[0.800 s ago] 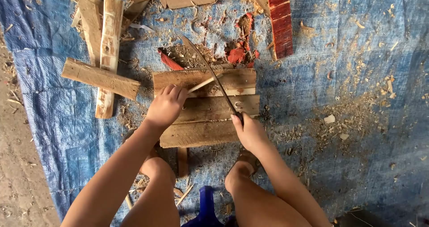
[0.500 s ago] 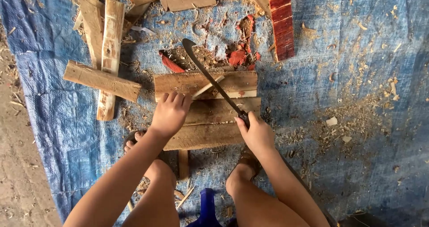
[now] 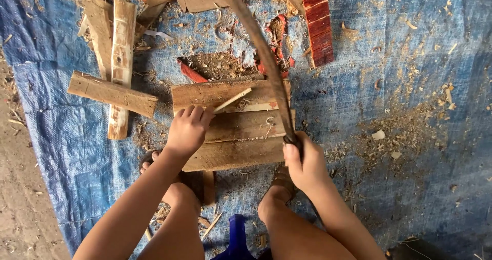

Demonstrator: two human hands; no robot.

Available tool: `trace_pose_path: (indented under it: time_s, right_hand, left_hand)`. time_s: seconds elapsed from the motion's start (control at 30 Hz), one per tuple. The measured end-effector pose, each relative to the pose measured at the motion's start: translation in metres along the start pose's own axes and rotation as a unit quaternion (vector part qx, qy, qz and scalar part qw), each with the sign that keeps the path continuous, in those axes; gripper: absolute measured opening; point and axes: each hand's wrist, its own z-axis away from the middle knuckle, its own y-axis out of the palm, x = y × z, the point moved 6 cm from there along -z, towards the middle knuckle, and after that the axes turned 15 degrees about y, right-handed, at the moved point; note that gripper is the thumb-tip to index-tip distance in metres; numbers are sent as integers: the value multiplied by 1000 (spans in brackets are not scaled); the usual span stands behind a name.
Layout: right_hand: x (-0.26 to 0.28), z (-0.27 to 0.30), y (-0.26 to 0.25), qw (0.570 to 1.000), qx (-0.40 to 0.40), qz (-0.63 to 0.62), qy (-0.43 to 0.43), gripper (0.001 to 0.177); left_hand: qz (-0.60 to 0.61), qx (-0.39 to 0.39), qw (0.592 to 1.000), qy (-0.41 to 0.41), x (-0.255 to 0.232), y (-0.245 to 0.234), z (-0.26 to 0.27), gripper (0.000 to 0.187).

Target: Carving and shaving a small piece of wood using a curved blade tool on a floor-based workspace.

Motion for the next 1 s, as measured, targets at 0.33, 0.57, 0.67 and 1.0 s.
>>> trace_pose_path:
  time_s: [0.33, 0.57, 0.67, 1.0]
  right_hand:
    - [-88, 17, 43, 923, 161, 195, 290, 59]
    - [-108, 2, 63, 872, 319, -165, 332, 59]
    - [-110, 3, 69, 830, 346, -257, 354, 63]
    - [-48, 7, 22, 988, 111, -22, 110, 32]
  left_hand:
    - [36, -12, 999, 37, -6, -3, 7, 15]
    - [33, -33, 998, 33, 3, -22, -10, 13]
    - [28, -36, 999, 24, 3, -19, -8, 13]
    - [30, -2, 1000, -5, 3, -3, 0, 15]
